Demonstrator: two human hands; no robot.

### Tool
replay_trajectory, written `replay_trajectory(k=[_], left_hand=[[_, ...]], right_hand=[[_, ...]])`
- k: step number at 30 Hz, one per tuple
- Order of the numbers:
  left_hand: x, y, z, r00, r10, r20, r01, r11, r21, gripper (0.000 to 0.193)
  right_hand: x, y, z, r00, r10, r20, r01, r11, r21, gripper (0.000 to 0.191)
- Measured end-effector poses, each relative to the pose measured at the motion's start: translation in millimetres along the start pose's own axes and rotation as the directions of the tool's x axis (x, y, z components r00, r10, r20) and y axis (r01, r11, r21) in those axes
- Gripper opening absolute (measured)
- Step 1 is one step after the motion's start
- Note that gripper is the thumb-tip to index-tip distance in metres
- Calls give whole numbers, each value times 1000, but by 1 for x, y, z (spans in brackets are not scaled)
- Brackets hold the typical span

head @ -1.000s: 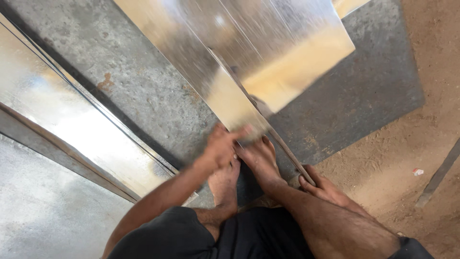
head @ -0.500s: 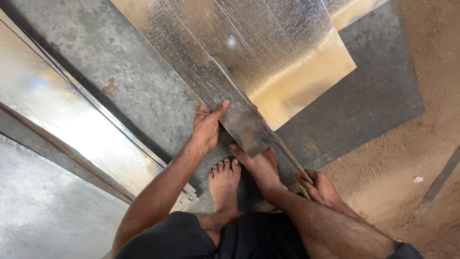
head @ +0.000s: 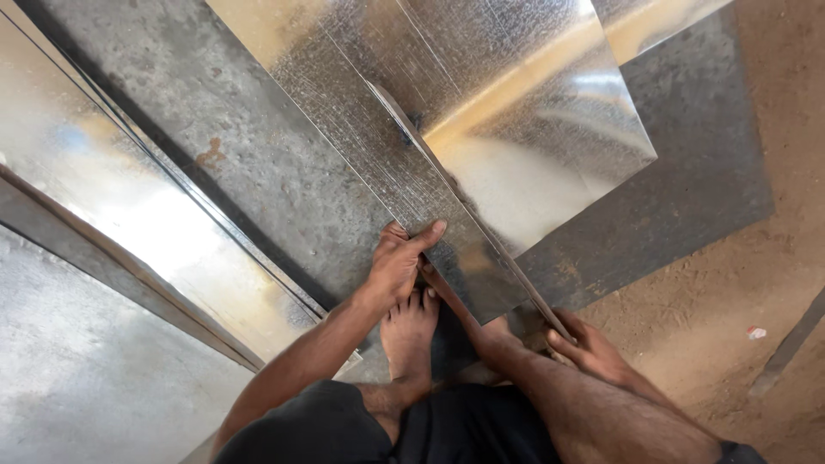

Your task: The person cuts galvanized sheet metal into long strips using large hand shears while standing over the sheets on the floor. They align each sheet, snip along it, and set cut strips aside, repeating the process across several sheets.

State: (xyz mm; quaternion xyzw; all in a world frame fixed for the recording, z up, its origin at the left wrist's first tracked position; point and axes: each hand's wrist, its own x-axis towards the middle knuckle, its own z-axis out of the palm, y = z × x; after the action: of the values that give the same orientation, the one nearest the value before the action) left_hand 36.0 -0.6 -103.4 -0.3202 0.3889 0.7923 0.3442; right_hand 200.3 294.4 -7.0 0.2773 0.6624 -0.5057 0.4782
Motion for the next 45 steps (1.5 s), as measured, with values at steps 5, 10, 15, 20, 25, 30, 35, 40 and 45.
replay_trajectory(k=[5, 10, 15, 20, 25, 30, 35, 40, 45], left_hand=[[3, -10, 0, 1000, 14, -25, -13, 999, 39, 21], [9, 1, 2, 999, -12, -32, 13, 999, 35, 20], [-10, 18, 2, 991, -98, -93, 100, 995, 22, 25], [-25, 11, 0, 986, -85, 146, 102, 988, -117, 17], [-16, 11, -12, 990, -81, 118, 84, 996, -28, 11], [-11, 15, -5, 994, -56, 97, 54, 998, 30, 13], [-23, 33, 3, 992, -31, 120, 30, 999, 11, 11], [-48, 34, 10, 982, -163, 93, 160, 986, 41, 14], [-35, 28, 1, 977, -145, 157, 164, 980, -116, 13]], right_hand=[[19, 34, 6, 970, 31, -243, -113, 936, -334, 48], [26, 23, 19, 943, 22, -331, -166, 896, -411, 49], [29, -23, 8, 993, 108, -39, -113, 982, -151, 47], [39, -55, 4, 969, -248, -8, 242, 954, -175, 62], [53, -44, 19, 962, -242, -125, 195, 932, -307, 47], [78, -28, 29, 935, -186, -302, -32, 803, -595, 28], [76, -61, 23, 974, -205, -95, 184, 965, -188, 42], [79, -125, 21, 999, -30, 43, 32, 999, -29, 77], [74, -141, 23, 978, -206, 18, 207, 972, -115, 77]])
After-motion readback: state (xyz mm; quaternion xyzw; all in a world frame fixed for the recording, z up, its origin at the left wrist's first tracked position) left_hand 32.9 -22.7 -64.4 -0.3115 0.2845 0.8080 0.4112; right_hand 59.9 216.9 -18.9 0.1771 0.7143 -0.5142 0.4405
